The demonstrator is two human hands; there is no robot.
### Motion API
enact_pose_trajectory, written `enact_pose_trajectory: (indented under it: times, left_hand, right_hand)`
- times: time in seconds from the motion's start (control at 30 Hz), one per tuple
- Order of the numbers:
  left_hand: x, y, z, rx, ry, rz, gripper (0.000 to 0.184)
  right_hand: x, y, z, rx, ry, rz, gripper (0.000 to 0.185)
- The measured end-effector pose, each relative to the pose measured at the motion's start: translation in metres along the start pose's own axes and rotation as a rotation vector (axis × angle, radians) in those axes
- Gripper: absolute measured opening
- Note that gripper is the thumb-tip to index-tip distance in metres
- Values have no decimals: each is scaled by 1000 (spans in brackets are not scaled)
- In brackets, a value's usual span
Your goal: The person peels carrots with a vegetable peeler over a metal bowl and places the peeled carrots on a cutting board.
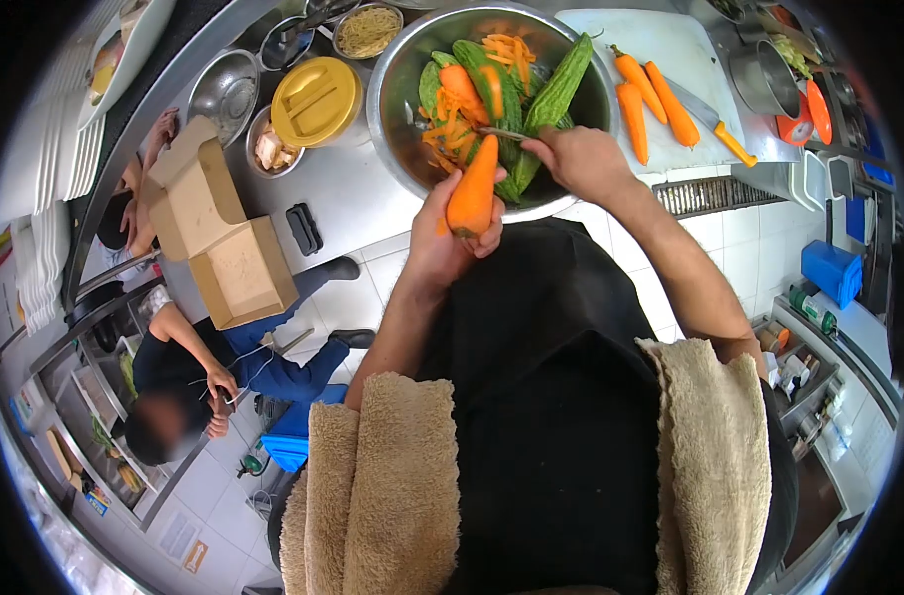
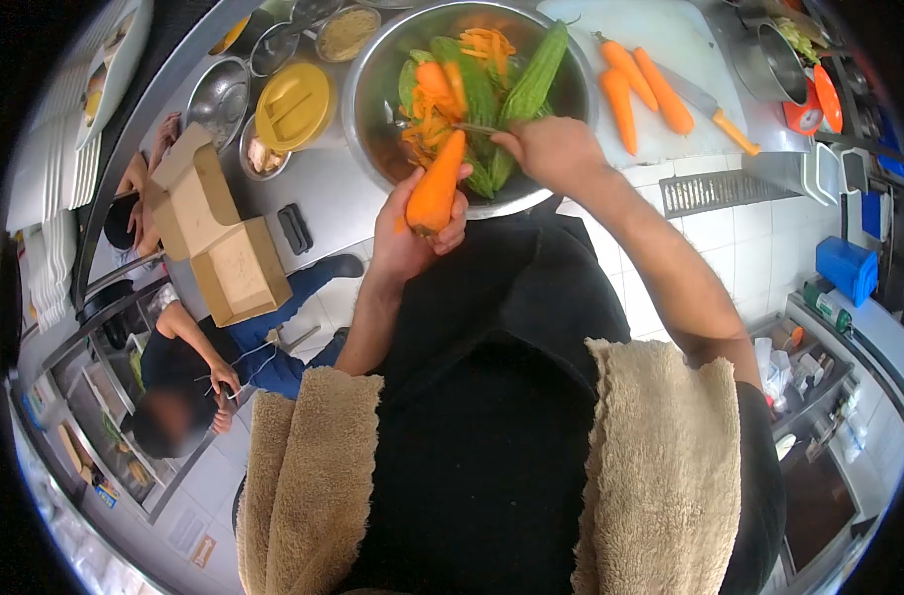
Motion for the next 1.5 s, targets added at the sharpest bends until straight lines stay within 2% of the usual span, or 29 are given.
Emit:
enact_pose_trajectory:
  times: [0.1, 0.2, 0.33, 0.37, 0.4, 0.5, 0.6, 0.7, 0.8, 0.9, 0.97, 1.0, 1.1, 1.17, 1.3, 1.37, 1.47, 1.5]
  left_hand:
    - [0, 3, 5, 10, 74, 42, 62]
    - [17, 1, 0, 5, 89, 223, 62]
    - [20, 2, 0, -7, 56, 246, 61]
    - [16, 3, 2, -8, 63, 277, 61]
    - [14, 3, 3, -9, 71, 307, 62]
    - [7, -1, 1, 0, 182, -63, 62]
    - [4, 4, -4, 31, 226, -35, 58]
    - [4, 6, 1, 3, 218, 18, 56]
    - [17, 4, -3, 25, 179, 225, 54]
    - [31, 1, -11, 31, 199, 199, 55]
    - [16, 5, -5, 15, 104, 253, 57]
    - [11, 6, -1, 4, 56, 278, 58]
    - [16, -4, -8, 29, 107, -73, 60]
    - [15, -3, -12, 40, 88, -61, 60]
    - [-2, 4, -7, 43, 61, -59, 60]
    - [1, 4, -4, 34, 74, 38, 59]
    - [17, 3, -7, 15, 128, 183, 57]
    - [22, 3, -9, 12, 153, 230, 56]
  right_hand:
    - [1, 4, 1, -43, -84, 39, 50]
    - [24, 19, -27, 37, -266, 85, 46]
    - [48, 52, -91, 352, -383, 25, 38]
    - [45, 56, -99, 379, -330, -6, 36]
    - [44, 54, -95, 376, -317, 27, 36]
    - [28, 41, -70, 306, -246, 115, 37]
    - [-1, 11, -8, 51, -124, 68, 42]
    - [0, 13, 5, 42, -95, 55, 43]
    - [13, 21, -9, 74, -214, 92, 42]
    - [38, 41, -61, 237, -331, 76, 39]
    - [46, 55, -89, 361, -389, 47, 36]
    - [38, 58, -98, 403, -316, -14, 35]
    - [30, 51, -84, 347, -287, 67, 36]
    - [16, 32, -46, 225, -186, 133, 39]
    - [5, 11, 4, 4, -63, 67, 44]
    - [14, 11, 6, -15, -123, 95, 43]
    - [28, 27, -30, 85, -274, 78, 40]
    - [35, 37, -50, 177, -344, 48, 37]
Point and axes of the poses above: each hand's wrist, its own y-axis away from the middle knuckle, its own x-axis out of the back of the hand, z = x × y, the point moved 10 cm from there along -y, towards the middle knuckle, and after that the axes turned 1 degree about x, right-handed, at the moved point
